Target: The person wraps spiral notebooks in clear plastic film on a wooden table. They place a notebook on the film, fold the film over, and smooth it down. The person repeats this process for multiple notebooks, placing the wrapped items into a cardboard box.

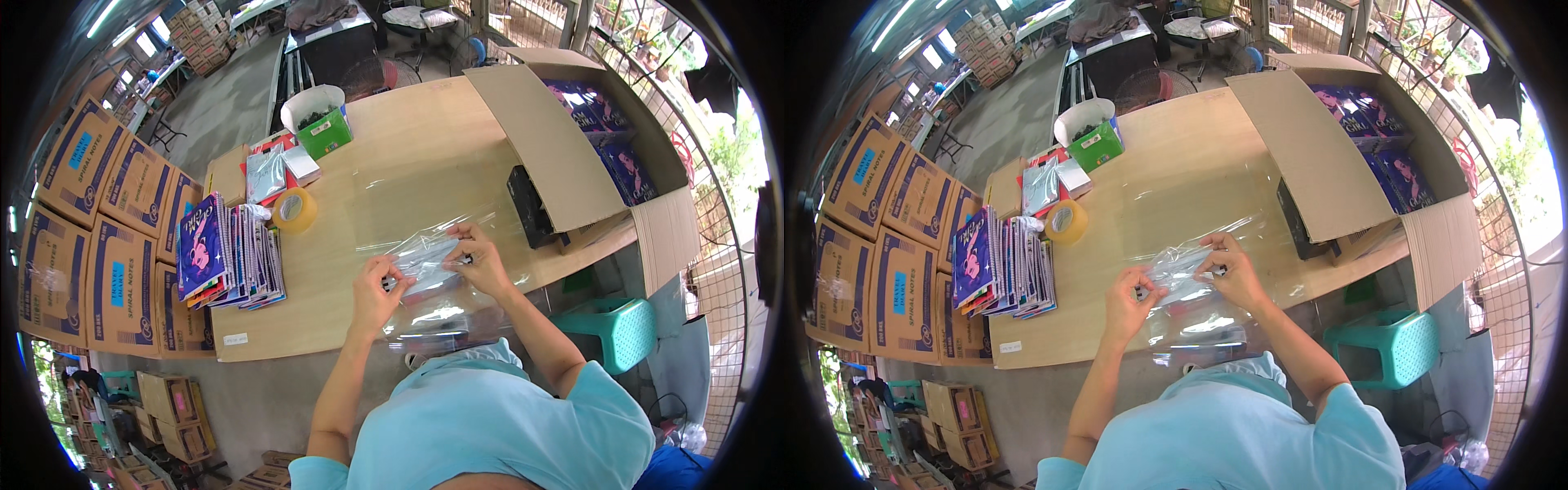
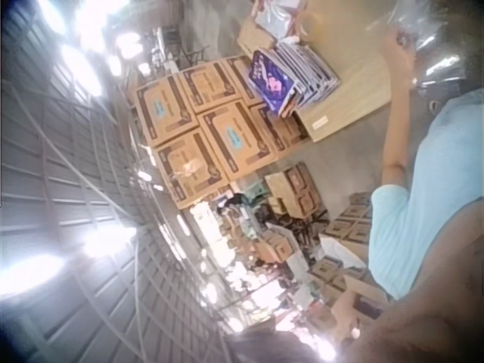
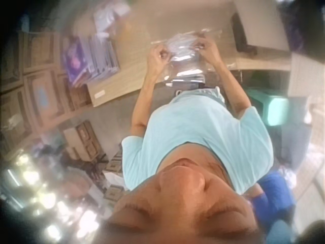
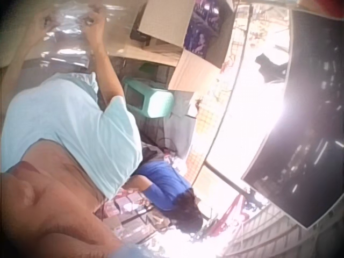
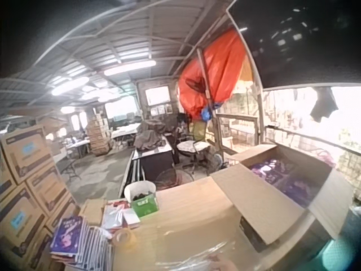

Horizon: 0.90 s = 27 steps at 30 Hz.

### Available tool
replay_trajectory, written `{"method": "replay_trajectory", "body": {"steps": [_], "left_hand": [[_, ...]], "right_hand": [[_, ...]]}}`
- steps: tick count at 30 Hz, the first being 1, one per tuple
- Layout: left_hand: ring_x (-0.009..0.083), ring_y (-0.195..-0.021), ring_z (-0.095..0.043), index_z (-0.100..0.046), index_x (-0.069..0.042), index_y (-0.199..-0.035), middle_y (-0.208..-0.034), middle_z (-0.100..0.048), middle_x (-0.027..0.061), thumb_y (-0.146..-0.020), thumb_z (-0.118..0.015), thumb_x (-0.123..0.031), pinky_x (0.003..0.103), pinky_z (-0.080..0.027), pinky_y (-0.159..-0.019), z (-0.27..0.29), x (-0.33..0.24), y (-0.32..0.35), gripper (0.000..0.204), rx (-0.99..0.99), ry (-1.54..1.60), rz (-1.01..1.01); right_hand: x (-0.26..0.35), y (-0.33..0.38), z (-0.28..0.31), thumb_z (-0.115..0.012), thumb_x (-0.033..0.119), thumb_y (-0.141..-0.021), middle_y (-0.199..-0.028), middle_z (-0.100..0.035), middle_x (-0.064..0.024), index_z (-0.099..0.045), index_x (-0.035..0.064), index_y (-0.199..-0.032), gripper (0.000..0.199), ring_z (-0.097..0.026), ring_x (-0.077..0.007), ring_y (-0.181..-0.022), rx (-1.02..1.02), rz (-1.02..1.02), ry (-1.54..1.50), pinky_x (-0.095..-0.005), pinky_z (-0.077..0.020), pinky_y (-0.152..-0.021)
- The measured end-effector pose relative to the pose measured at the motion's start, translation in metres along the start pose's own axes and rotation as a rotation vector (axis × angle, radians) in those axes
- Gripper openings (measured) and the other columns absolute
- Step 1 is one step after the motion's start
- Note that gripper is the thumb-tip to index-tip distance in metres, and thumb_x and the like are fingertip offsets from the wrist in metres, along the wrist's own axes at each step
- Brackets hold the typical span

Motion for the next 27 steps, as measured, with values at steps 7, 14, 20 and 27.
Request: {"method": "replay_trajectory", "body": {"steps": [7,14,20,27], "left_hand": [[0.0249,-0.076,-0.066,-0.059,-0.001,-0.068,-0.081,-0.066,0.013,-0.068,-0.082,-0.005,0.033,-0.049,-0.063,0.0,0.008,-0.002,0.023,-0.131,0.018,0.099],[0.0185,-0.072,-0.064,-0.059,-0.001,-0.074,-0.08,-0.066,0.0102,-0.067,-0.082,-0.003,0.031,-0.049,-0.064,-0.003,0.034,-0.01,0.024,-0.207,0.145,0.095],[0.0157,-0.085,-0.062,-0.064,-0.001,-0.092,-0.087,-0.066,0.0102,-0.069,-0.078,0.005,0.029,-0.051,-0.076,-0.039,0.088,-0.007,0.028,-0.121,0.947,0.574],[0.0163,-0.083,-0.063,-0.068,0.0,-0.072,-0.081,-0.067,0.0084,-0.067,-0.069,0.015,0.031,-0.051,-0.083,-0.028,0.073,-0.019,0.016,-0.164,0.721,0.244]], "right_hand": [[-0.019,-0.008,-0.002,-0.081,0.001,-0.067,-0.109,-0.053,-0.0061,-0.069,0.0034,-0.074,0.014,-0.055,-0.0166,-0.094,-0.022,-0.088,-0.043,-0.0287,-0.0463,-0.076],[-0.024,-0.024,-0.002,-0.081,0.0,-0.065,-0.105,-0.046,-0.0063,-0.069,0.0053,-0.075,0.016,-0.051,-0.017,-0.088,-0.055,-0.12,0.002,-0.0283,-0.0464,-0.077],[-0.09,-0.041,-0.029,-0.079,-0.005,-0.061,-0.114,-0.048,-0.0048,-0.07,0.0019,-0.087,0.028,-0.053,-0.0159,-0.092,0.195,-0.569,-0.36,-0.028,-0.0483,-0.081],[-0.065,-0.062,-0.024,-0.071,-0.005,-0.061,-0.113,-0.059,-0.0084,-0.074,0.011,-0.1,0.043,-0.056,-0.0204,-0.107,0.244,-0.329,-0.251,-0.0345,-0.0476,-0.089]]}}
Point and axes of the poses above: each hand's wrist, its own y-axis away from the middle knuckle, its own z-axis out of the back of the hand, x = y × z, the point moved 10 cm from there along -y, towards the middle knuckle
